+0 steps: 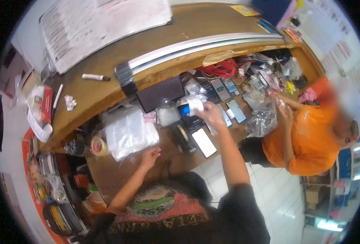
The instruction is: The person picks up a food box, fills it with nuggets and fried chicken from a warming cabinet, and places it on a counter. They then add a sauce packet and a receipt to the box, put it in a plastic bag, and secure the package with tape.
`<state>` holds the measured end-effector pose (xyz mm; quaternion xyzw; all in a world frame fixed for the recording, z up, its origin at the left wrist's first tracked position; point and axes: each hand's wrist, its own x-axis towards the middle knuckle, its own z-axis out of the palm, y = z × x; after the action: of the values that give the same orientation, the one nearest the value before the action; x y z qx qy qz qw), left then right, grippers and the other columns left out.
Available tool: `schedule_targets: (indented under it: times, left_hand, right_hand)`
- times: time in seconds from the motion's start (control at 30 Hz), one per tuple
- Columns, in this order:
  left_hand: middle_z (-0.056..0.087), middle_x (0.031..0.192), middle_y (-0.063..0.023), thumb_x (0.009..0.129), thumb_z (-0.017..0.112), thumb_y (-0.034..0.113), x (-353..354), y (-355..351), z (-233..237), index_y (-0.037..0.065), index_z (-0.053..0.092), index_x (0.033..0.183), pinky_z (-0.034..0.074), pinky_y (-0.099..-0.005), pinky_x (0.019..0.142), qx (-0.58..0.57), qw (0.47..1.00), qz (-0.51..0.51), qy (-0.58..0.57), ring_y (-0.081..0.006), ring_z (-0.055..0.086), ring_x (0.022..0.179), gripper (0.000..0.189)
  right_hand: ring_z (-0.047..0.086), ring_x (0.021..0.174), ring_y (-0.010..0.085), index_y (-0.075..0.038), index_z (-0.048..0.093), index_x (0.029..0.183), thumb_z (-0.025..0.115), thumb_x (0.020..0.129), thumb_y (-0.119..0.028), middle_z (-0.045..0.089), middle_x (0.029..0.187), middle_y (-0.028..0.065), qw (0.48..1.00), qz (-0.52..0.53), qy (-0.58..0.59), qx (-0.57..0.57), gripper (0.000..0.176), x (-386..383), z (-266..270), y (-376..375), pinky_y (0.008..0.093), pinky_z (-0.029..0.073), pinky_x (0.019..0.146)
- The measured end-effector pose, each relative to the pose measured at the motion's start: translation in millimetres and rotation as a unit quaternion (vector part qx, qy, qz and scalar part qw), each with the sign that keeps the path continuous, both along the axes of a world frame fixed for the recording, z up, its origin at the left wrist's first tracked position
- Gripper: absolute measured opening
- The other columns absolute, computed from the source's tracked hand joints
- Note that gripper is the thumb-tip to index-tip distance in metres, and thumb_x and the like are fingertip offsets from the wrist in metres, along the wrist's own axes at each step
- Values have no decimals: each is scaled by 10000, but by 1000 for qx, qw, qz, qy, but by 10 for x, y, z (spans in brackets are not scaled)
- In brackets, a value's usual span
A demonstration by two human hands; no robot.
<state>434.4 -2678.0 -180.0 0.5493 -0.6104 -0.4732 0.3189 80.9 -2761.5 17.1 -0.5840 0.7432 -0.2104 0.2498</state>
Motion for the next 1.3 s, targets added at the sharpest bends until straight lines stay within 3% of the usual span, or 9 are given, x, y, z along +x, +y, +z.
schedule_targets:
  times: [0.07,0.33,0.47,0.53,0.57,0.6,0.87,1.03,1.3]
  left_hand:
    - [719,869,-118,905,644,105,25,57,49,13,724,1029,522,-329,701,-30,999,-23,-21,-236,674,774,174]
    - [720,1058,-147,891,631,30,91,-152,10,54,697,1148,536,-376,809,-16,981,-103,-161,-226,693,883,266]
    - [730,1047,-114,923,620,48,133,-57,68,44,688,1156,539,-372,805,-61,996,-25,-55,-217,688,875,243]
    - [733,1022,-97,940,614,62,238,21,105,41,668,1185,544,-353,783,-40,998,-16,55,-197,681,860,251]
    - [722,968,-80,945,609,51,288,12,270,43,638,1221,538,-293,721,156,979,-6,128,-152,661,815,278]
    - [707,918,-81,938,624,47,526,143,353,33,600,1261,517,-246,670,158,967,8,200,-116,641,774,324]
    - [748,846,-99,888,682,117,2285,872,958,8,759,953,536,-278,679,86,963,257,2,-141,689,755,148]
    - [721,863,-177,842,666,143,3697,1117,840,73,775,908,535,-404,786,73,912,239,-326,-336,699,846,146]
    - [712,818,-159,837,636,152,4825,118,1319,102,770,815,543,-440,766,-52,908,217,-355,-337,694,838,144]
  right_hand:
    - [661,949,263,-5,727,1022,811,761,-321,705,1031,135,975,3,-216,59,419,-104,-74,345,371,510,862]
    - [669,1003,251,-76,762,1011,796,789,-260,721,1046,107,980,63,-179,-52,291,1026,-227,1045,378,518,882]
    - [662,940,155,-36,724,1064,814,792,-171,710,1040,73,897,-95,-432,-16,316,1260,-189,1209,316,527,826]
    - [645,889,127,-12,711,1043,802,806,-137,714,968,50,935,-114,-336,-33,283,1233,38,1216,288,517,805]
    - [648,884,141,-6,717,1039,788,822,-143,720,963,48,984,-93,-141,-55,265,1013,-392,1264,300,512,800]
    - [654,872,165,-5,720,1032,781,833,-163,722,954,56,953,-114,-273,-60,261,1060,-209,1252,320,511,790]
    - [615,829,162,32,688,1078,742,841,-105,693,956,77,955,-155,-249,-53,279,1406,160,1402,319,488,748]
    - [603,808,150,34,686,1083,713,839,-94,680,933,72,953,-109,-264,-99,277,1563,109,1460,315,481,725]
    - [594,879,155,44,654,1095,715,854,-119,659,997,82,923,-171,-327,-112,297,1964,92,1812,312,479,782]
